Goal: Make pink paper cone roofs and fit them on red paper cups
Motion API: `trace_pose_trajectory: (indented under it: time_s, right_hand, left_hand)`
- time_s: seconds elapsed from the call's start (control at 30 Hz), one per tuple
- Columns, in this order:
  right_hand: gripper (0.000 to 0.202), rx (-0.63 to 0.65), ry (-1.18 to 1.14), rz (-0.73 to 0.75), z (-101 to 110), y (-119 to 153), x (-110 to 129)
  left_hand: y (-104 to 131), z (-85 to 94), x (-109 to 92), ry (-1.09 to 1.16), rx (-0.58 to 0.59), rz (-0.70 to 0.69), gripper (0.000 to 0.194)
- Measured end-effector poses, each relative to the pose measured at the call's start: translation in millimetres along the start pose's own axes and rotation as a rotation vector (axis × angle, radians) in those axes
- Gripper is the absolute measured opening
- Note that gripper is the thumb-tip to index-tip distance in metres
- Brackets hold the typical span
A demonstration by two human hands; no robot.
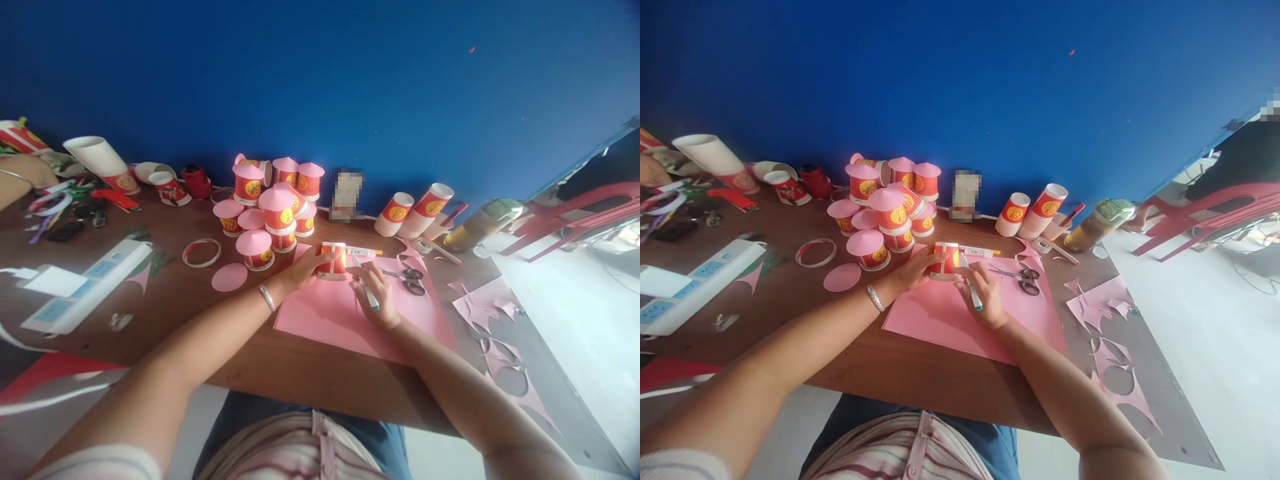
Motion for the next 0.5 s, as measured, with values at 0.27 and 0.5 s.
trace_pose_trajectory:
  time_s: [0.27, 0.5]
  right_hand:
    - [0.019, -0.012, 0.041, 0.148, 0, -7, 21]
    - [0.014, -0.028, 0.078, 0.114, 5, -6, 16]
  left_hand:
    - [1, -2.1, -2, -0.062, -0.004, 0.017, 0.032]
    - [9, -8.5, -9, -0.087, -0.057, 0.047, 0.035]
Point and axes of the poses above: each hand's wrist, its own y-axis away from the middle knuckle, its own z-axis out of the back of the hand, x = y × z, the point moved 3 cm from there along -y, towards the middle knuckle, and after that the axes turned 15 degrees about z, right-handed, at the moved point
